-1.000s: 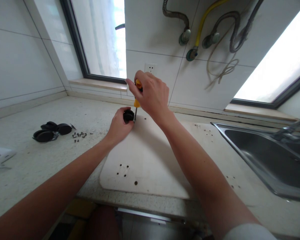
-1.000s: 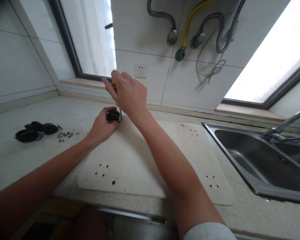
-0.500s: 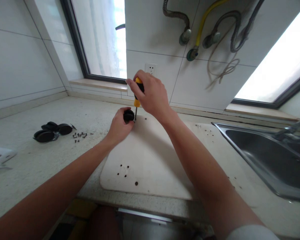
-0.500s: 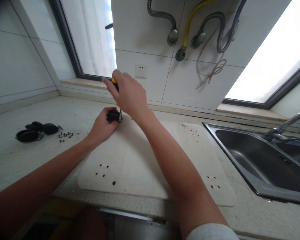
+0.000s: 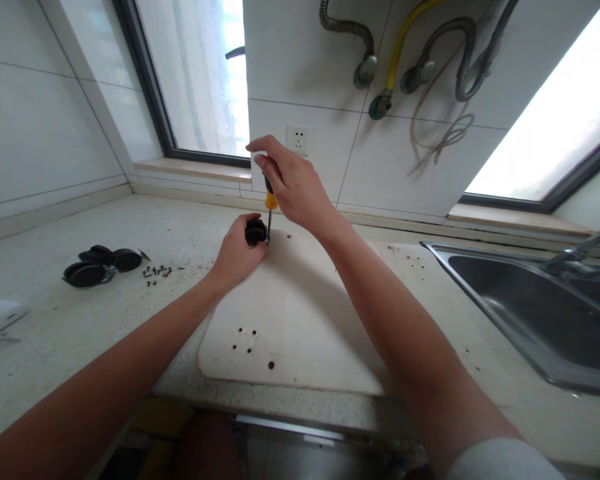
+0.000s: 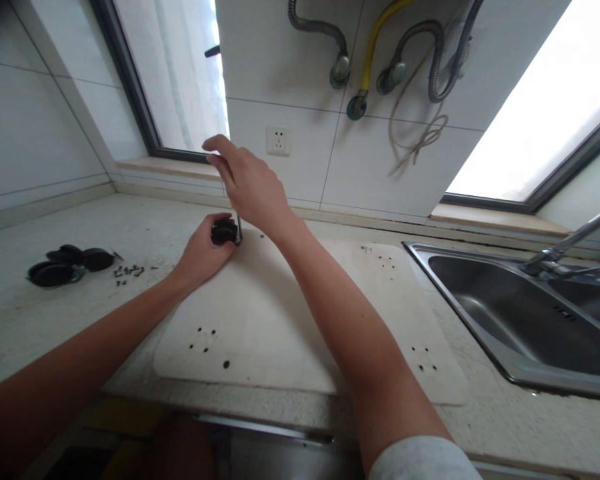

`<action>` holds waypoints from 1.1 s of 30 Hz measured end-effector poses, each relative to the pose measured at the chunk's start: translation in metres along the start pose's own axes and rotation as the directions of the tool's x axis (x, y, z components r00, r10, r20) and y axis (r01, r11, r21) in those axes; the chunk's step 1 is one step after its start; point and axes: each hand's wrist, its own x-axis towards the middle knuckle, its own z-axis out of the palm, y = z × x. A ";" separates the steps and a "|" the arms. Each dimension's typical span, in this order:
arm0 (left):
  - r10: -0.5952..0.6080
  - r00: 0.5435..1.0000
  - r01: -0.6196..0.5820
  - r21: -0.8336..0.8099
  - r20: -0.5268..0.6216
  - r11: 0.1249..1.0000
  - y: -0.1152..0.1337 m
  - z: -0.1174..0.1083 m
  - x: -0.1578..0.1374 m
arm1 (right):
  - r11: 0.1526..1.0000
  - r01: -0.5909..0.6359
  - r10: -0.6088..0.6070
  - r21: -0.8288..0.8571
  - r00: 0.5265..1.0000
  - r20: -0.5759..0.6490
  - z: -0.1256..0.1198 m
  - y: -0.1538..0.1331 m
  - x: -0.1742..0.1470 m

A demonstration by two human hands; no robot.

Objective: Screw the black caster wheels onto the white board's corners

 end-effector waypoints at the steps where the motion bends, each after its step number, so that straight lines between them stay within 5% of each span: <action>1: 0.005 1.000 -0.005 0.001 -0.001 1.000 0.000 0.000 0.000 | 1.000 0.000 0.000 -0.004 1.000 -0.009 -0.001 0.001 0.000; 22: 0.023 1.000 -0.023 0.014 0.004 1.000 -0.003 0.001 0.000 | 0.998 0.050 -0.052 0.030 0.997 0.049 -0.001 0.000 -0.002; 33: -0.008 1.000 0.008 -0.001 0.011 1.000 -0.001 0.000 -0.001 | 0.979 -0.051 0.040 -0.197 0.997 -0.059 0.000 0.000 -0.003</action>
